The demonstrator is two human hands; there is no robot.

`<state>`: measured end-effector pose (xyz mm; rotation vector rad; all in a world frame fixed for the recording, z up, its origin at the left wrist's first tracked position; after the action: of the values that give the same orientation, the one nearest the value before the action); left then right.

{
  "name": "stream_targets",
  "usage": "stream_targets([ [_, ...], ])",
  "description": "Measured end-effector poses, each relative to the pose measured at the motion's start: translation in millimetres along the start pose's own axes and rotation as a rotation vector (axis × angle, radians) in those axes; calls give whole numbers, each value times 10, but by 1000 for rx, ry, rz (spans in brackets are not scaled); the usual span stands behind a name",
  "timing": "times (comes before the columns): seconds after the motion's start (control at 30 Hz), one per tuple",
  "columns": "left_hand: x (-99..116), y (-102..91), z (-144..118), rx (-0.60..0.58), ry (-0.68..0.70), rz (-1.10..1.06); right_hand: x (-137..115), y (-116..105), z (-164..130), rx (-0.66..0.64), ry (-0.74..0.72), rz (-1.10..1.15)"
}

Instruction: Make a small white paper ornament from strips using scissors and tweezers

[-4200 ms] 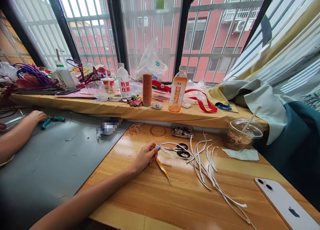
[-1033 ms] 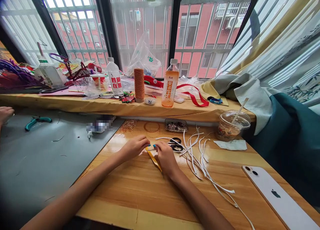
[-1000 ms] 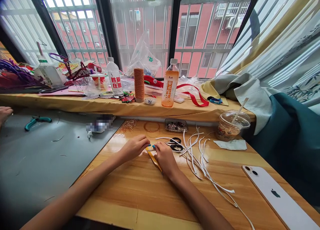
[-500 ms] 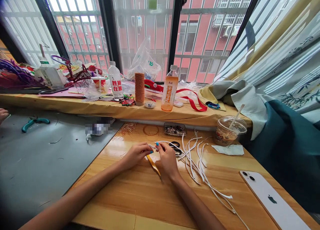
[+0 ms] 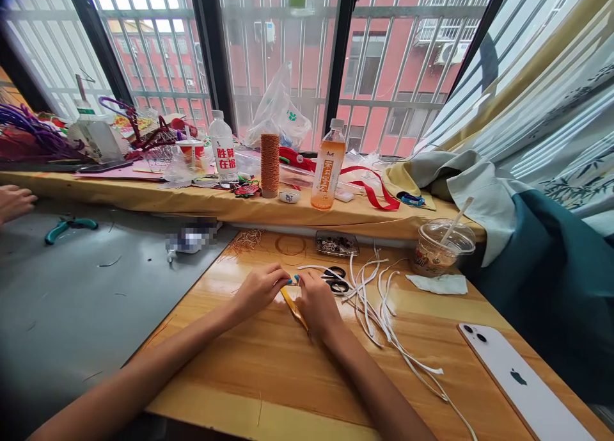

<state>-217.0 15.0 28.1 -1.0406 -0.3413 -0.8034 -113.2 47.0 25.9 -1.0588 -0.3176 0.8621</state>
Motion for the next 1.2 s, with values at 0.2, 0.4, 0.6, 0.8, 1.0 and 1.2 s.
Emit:
stream_targets([
  [0.2,65,21,-60,159,-118,-207,49,-126,7,159,126,101],
  [0.4,-17,117,-40,146,-281,-665,109,-149,-9,177,363,409],
  [0.6,-157,90,12,58,-303,-622,114,-144,33,77,275,534],
  [0.8,40,22,-12,-73,47,-134,162,-161,58,65,235,419],
  [1.0,43,118,-53,-96,26,99,113,-166,41,44,273,428],
  [1.2,-14,100,-41,-92,3,-19,102,-27,24,-329,327,626],
])
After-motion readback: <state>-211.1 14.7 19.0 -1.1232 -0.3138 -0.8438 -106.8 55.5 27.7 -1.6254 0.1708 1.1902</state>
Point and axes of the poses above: each hand's wrist, its own z-axis towards the middle knuckle, its own y-axis out of the palm, x = y × z, the point moved 6 cm from there along z, towards the middle knuckle, and after that the axes turned 14 degrees about -z, right-handed, at the moved point
